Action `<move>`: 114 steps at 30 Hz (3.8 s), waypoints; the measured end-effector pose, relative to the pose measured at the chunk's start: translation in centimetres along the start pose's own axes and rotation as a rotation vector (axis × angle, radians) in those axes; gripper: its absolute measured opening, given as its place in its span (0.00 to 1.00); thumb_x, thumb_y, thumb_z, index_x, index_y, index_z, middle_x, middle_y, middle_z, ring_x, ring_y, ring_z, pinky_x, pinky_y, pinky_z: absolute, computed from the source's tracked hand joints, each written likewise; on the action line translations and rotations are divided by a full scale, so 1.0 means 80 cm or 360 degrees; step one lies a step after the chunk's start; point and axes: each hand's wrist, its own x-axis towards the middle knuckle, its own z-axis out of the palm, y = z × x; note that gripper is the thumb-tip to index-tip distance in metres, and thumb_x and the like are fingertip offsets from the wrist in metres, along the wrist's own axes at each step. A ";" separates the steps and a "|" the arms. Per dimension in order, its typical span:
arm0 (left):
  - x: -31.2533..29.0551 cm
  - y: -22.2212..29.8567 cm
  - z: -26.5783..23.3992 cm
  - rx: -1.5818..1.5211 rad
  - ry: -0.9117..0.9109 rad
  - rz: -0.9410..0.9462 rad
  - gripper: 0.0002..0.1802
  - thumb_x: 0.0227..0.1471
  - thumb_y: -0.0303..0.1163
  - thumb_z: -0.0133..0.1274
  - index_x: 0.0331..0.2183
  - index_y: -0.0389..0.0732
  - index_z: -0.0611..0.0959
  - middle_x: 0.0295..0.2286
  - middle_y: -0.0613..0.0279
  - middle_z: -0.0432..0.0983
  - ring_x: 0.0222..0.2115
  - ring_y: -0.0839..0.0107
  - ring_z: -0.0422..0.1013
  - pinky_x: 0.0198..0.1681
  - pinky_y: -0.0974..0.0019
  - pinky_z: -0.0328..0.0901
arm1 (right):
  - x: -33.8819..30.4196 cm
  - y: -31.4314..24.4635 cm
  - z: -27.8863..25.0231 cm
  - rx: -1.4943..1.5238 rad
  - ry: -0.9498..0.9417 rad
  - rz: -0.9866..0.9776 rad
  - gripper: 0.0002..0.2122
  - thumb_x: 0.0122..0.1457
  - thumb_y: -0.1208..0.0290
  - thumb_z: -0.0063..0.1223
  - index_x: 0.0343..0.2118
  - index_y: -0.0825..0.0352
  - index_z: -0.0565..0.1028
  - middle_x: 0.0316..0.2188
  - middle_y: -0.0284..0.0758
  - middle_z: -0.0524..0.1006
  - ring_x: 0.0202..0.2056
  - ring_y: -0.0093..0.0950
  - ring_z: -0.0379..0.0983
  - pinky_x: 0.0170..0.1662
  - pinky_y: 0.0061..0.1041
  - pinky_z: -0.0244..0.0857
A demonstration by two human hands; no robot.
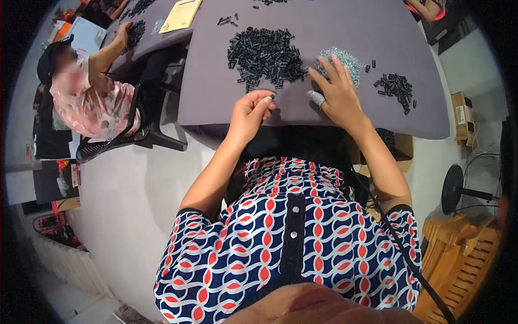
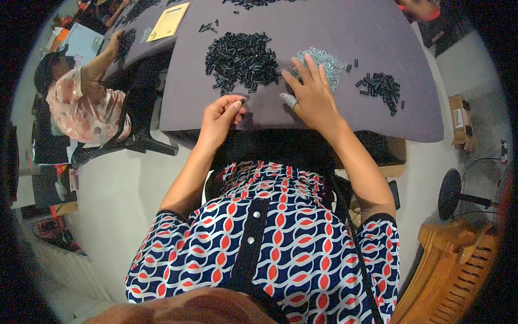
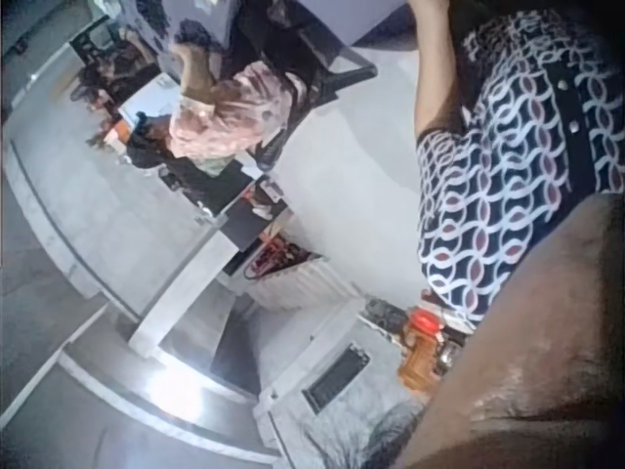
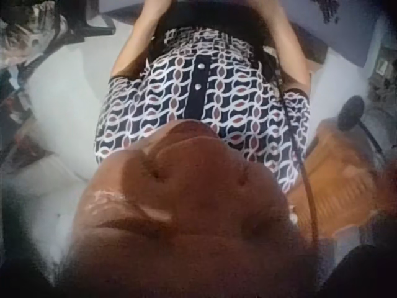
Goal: The person assembles components by repeatedly picking up small plastic pieces and inserting metal pins into them by hand.
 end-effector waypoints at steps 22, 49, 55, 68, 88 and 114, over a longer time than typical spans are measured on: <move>0.006 0.009 -0.012 -0.0219 -0.0030 -0.0061 0.05 0.58 0.25 0.53 0.38 0.38 0.78 0.33 0.63 0.82 0.26 0.82 0.73 0.30 0.78 0.66 | 0.010 -0.003 0.009 0.0185 0.0072 -0.0045 0.08 0.45 0.79 0.59 0.31 0.65 0.79 0.56 0.40 0.69 0.65 0.45 0.52 0.65 0.49 0.51; -0.018 0.017 0.012 0.0535 -0.0220 0.0260 0.11 0.65 0.30 0.43 0.42 0.37 0.79 0.27 0.69 0.73 0.26 0.82 0.66 0.32 0.76 0.63 | 0.034 -0.063 -0.017 0.0724 -0.0126 -0.0320 0.05 0.48 0.78 0.57 0.28 0.67 0.73 0.50 0.37 0.73 0.58 0.39 0.63 0.55 0.36 0.63; -0.029 0.025 -0.002 -0.0030 -0.0692 -0.0242 0.12 0.66 0.33 0.43 0.40 0.38 0.78 0.26 0.72 0.71 0.27 0.83 0.65 0.33 0.77 0.61 | 0.028 -0.051 -0.009 0.1854 -0.0730 0.0220 0.04 0.51 0.76 0.61 0.29 0.66 0.75 0.47 0.32 0.73 0.40 0.22 0.71 0.40 0.20 0.65; -0.036 0.018 0.021 -0.0461 -0.0187 -0.0306 0.13 0.66 0.35 0.44 0.40 0.36 0.78 0.25 0.71 0.71 0.24 0.83 0.65 0.28 0.79 0.61 | 0.021 -0.088 -0.010 0.1692 -0.0180 0.0510 0.04 0.52 0.77 0.57 0.30 0.69 0.76 0.35 0.31 0.76 0.35 0.23 0.72 0.37 0.22 0.64; -0.026 0.009 0.004 -0.0748 -0.0003 -0.0384 0.13 0.65 0.36 0.44 0.38 0.38 0.78 0.24 0.72 0.70 0.23 0.81 0.64 0.28 0.77 0.61 | 0.074 -0.059 0.027 0.0617 -0.0139 -0.0151 0.08 0.48 0.78 0.52 0.33 0.65 0.78 0.33 0.37 0.75 0.40 0.40 0.74 0.41 0.38 0.70; -0.026 0.013 -0.004 -0.0692 -0.0023 -0.0412 0.12 0.65 0.35 0.44 0.39 0.38 0.78 0.24 0.71 0.72 0.23 0.81 0.66 0.28 0.76 0.63 | 0.063 -0.023 0.005 0.0797 -0.0499 0.0237 0.10 0.48 0.83 0.54 0.35 0.69 0.73 0.32 0.44 0.76 0.36 0.42 0.74 0.40 0.36 0.67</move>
